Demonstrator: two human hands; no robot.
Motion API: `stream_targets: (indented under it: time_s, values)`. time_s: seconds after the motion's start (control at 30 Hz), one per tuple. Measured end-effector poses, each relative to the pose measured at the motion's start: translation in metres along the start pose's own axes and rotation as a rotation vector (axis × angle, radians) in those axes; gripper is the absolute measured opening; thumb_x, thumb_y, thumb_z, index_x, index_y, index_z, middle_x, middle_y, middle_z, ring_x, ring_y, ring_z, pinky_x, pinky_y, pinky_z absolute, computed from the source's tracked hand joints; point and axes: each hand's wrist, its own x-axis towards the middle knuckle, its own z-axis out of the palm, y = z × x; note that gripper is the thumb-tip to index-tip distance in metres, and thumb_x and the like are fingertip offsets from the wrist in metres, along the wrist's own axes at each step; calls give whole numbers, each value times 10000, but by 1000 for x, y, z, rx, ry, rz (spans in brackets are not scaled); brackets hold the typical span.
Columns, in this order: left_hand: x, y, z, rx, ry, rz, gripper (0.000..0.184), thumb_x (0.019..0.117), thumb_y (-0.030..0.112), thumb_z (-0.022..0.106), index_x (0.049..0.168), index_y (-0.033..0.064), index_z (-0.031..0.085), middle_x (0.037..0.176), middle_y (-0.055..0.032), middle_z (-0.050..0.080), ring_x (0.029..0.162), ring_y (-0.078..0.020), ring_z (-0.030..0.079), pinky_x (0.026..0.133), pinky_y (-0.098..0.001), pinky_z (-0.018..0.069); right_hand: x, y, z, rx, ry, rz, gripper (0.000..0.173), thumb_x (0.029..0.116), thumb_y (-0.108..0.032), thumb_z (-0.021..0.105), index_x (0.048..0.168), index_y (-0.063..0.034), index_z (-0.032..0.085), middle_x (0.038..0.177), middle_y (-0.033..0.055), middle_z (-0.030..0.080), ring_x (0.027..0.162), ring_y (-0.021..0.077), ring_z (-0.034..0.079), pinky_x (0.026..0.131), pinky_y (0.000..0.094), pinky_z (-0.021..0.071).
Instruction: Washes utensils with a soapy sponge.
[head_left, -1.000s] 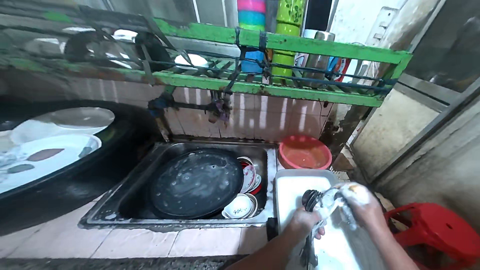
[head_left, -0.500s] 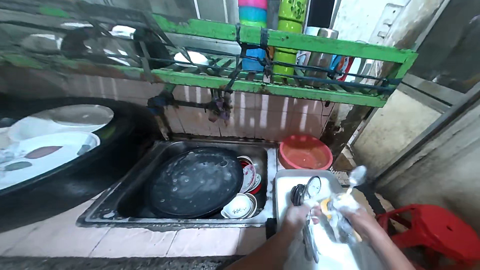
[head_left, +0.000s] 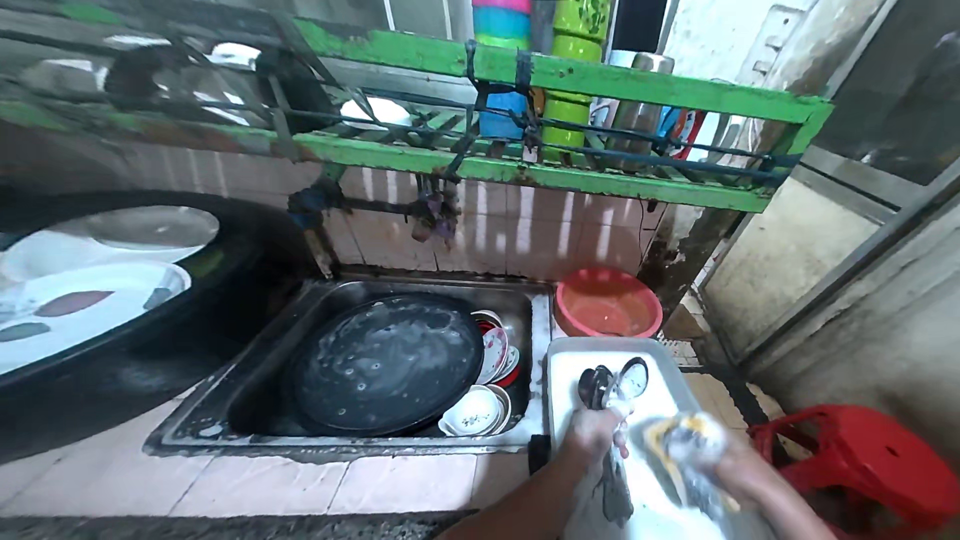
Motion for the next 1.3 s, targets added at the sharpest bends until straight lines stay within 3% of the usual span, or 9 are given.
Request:
stream_targets:
  time_s: [0.07, 0.27, 0.53, 0.7, 0.8, 0.93, 1.07, 1.17, 1.3]
  values:
    - [-6, -3, 6, 104, -24, -23, 171, 1021, 125, 621, 1095, 1, 529, 648, -29, 535, 463, -117, 557, 455, -257, 531, 2, -18, -1, 276, 160, -43, 543, 854, -84, 758, 1350, -38, 543, 1116, 106, 687, 956, 162, 694, 832, 343, 598]
    - [-14, -7, 11, 381, -27, -28, 181, 1021, 89, 568, 1177, 1, 539, 662, -16, 523, 479, -100, 533, 481, -251, 502, 36, -12, 28, 134, 402, -101, 471, 910, -122, 738, 1347, -14, 599, 1248, 190, 668, 1159, 273, 646, 1021, 477, 503]
    - [-17, -4, 10, 514, 20, -51, 266, 985, 70, 580, 1245, 21, 554, 743, -40, 551, 520, -111, 529, 495, -271, 483, 40, -4, 43, 60, 320, -153, 513, 922, -142, 715, 1378, 32, 554, 1281, 210, 653, 1197, 278, 634, 1061, 460, 488]
    - [-17, -5, 10, 397, -13, -52, 153, 1001, 88, 598, 1133, 27, 549, 685, -12, 518, 472, -93, 507, 459, -246, 480, 50, -6, 4, 242, 621, -225, 480, 939, -134, 725, 1362, 20, 559, 1193, 209, 678, 1060, 292, 674, 946, 512, 539]
    - [-15, -4, 10, 310, -96, -89, 144, 1009, 82, 598, 1122, 27, 528, 666, -17, 533, 463, -106, 532, 461, -256, 514, 54, -1, -1, 324, 566, -332, 283, 931, -121, 681, 1175, 10, 626, 975, 122, 688, 838, 182, 678, 752, 397, 585]
    - [-22, -4, 10, 277, -290, -101, 169, 1052, 167, 555, 1163, 39, 547, 706, -13, 562, 471, -102, 543, 474, -256, 531, 29, -16, -5, 31, 357, -213, 389, 956, -214, 711, 1291, -31, 634, 1143, 147, 704, 1050, 241, 679, 957, 476, 535]
    - [-19, -6, 6, 262, -268, -81, 225, 1066, 240, 549, 1150, 33, 583, 728, -15, 566, 473, -89, 527, 471, -239, 515, 38, -6, -29, 379, 642, -325, 293, 974, -196, 651, 1222, -40, 668, 879, 99, 708, 681, 182, 658, 611, 396, 571]
    - [-18, -5, 10, 278, -173, -68, 198, 1053, 218, 573, 1125, 34, 571, 701, -4, 532, 472, -80, 499, 463, -226, 485, 39, 0, -14, 617, 606, -217, 438, 1020, -189, 616, 1410, -32, 493, 1005, 108, 674, 791, 159, 668, 693, 365, 590]
    - [-18, -6, 9, 310, -146, -61, 224, 1059, 219, 557, 1162, 20, 548, 694, -17, 541, 467, -89, 500, 469, -236, 477, 36, -9, 45, 486, 406, -131, 582, 883, -138, 727, 1389, 37, 498, 1118, 150, 683, 967, 179, 686, 859, 374, 582]
